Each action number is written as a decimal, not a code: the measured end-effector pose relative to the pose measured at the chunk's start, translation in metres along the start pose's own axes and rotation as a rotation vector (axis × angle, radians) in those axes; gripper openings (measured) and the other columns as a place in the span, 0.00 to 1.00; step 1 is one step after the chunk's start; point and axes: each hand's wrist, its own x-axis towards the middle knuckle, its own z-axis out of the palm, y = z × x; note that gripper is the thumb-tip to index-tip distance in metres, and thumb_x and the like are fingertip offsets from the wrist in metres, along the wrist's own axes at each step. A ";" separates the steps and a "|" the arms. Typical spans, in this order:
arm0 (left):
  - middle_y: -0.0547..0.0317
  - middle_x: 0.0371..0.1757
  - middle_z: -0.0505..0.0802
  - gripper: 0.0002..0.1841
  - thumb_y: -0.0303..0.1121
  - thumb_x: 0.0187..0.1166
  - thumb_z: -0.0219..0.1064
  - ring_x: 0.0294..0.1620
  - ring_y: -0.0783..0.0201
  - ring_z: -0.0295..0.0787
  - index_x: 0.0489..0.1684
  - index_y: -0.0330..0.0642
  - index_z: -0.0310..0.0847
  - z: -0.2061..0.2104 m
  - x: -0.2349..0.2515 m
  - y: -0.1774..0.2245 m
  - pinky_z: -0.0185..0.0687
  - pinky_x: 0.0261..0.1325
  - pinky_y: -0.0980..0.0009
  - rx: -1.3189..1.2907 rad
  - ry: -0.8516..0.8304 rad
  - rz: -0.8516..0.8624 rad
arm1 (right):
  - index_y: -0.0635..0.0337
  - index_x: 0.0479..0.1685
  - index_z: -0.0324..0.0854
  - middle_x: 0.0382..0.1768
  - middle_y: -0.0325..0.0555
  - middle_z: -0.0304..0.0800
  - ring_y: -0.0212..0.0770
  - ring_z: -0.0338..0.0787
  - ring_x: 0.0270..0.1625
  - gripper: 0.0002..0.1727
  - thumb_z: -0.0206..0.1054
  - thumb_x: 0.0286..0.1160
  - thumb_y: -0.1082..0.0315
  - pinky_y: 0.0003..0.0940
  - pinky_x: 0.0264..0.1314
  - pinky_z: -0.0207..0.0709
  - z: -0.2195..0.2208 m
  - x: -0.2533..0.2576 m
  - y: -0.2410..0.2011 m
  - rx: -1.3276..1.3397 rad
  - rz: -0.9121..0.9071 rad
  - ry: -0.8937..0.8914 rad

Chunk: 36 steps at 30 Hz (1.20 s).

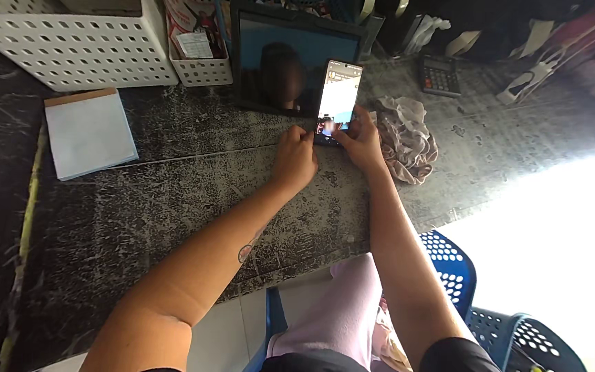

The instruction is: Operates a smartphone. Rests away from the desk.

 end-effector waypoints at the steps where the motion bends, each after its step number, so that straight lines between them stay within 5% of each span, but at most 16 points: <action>1: 0.38 0.66 0.84 0.20 0.31 0.85 0.60 0.69 0.41 0.79 0.71 0.33 0.82 0.000 0.000 0.000 0.74 0.74 0.51 0.001 0.002 0.002 | 0.66 0.86 0.57 0.51 0.53 0.93 0.38 0.94 0.48 0.43 0.76 0.70 0.70 0.36 0.58 0.89 0.000 0.000 0.000 -0.009 0.006 -0.001; 4: 0.38 0.67 0.83 0.20 0.30 0.85 0.60 0.69 0.41 0.78 0.71 0.33 0.83 0.000 0.000 0.000 0.74 0.74 0.50 -0.005 0.003 0.004 | 0.67 0.85 0.58 0.50 0.52 0.93 0.34 0.94 0.47 0.38 0.71 0.76 0.70 0.33 0.57 0.88 -0.002 -0.001 -0.004 0.006 0.010 0.005; 8: 0.37 0.69 0.83 0.20 0.30 0.84 0.60 0.72 0.40 0.78 0.72 0.33 0.82 -0.001 0.001 0.000 0.72 0.76 0.51 -0.006 -0.020 0.004 | 0.64 0.79 0.70 0.37 0.43 0.89 0.29 0.85 0.32 0.25 0.58 0.82 0.69 0.27 0.37 0.80 -0.003 0.000 0.004 0.044 0.000 0.112; 10: 0.37 0.69 0.83 0.20 0.29 0.84 0.60 0.72 0.41 0.78 0.72 0.33 0.82 0.000 0.001 -0.001 0.72 0.76 0.51 -0.005 -0.011 0.011 | 0.64 0.78 0.71 0.35 0.43 0.87 0.30 0.82 0.30 0.24 0.56 0.83 0.70 0.28 0.35 0.79 -0.002 0.000 0.006 0.035 -0.001 0.147; 13: 0.37 0.70 0.83 0.20 0.30 0.85 0.60 0.73 0.41 0.78 0.72 0.33 0.82 0.000 0.002 -0.002 0.72 0.78 0.51 -0.004 -0.010 0.006 | 0.63 0.81 0.70 0.42 0.51 0.91 0.40 0.89 0.41 0.26 0.58 0.83 0.68 0.41 0.50 0.84 0.001 -0.002 0.005 -0.082 0.032 0.142; 18: 0.34 0.71 0.83 0.20 0.30 0.84 0.61 0.74 0.38 0.77 0.71 0.32 0.82 0.000 0.003 -0.005 0.72 0.78 0.48 0.024 -0.013 0.016 | 0.62 0.87 0.64 0.62 0.60 0.89 0.53 0.89 0.66 0.32 0.61 0.84 0.63 0.55 0.74 0.78 0.006 -0.017 -0.006 -0.218 0.040 0.070; 36: 0.33 0.72 0.81 0.21 0.33 0.85 0.61 0.75 0.39 0.76 0.73 0.32 0.80 -0.001 0.004 0.000 0.70 0.79 0.48 0.044 -0.041 -0.026 | 0.67 0.74 0.73 0.58 0.62 0.88 0.56 0.89 0.61 0.28 0.66 0.83 0.55 0.56 0.69 0.79 0.011 -0.016 -0.009 -0.369 0.065 0.139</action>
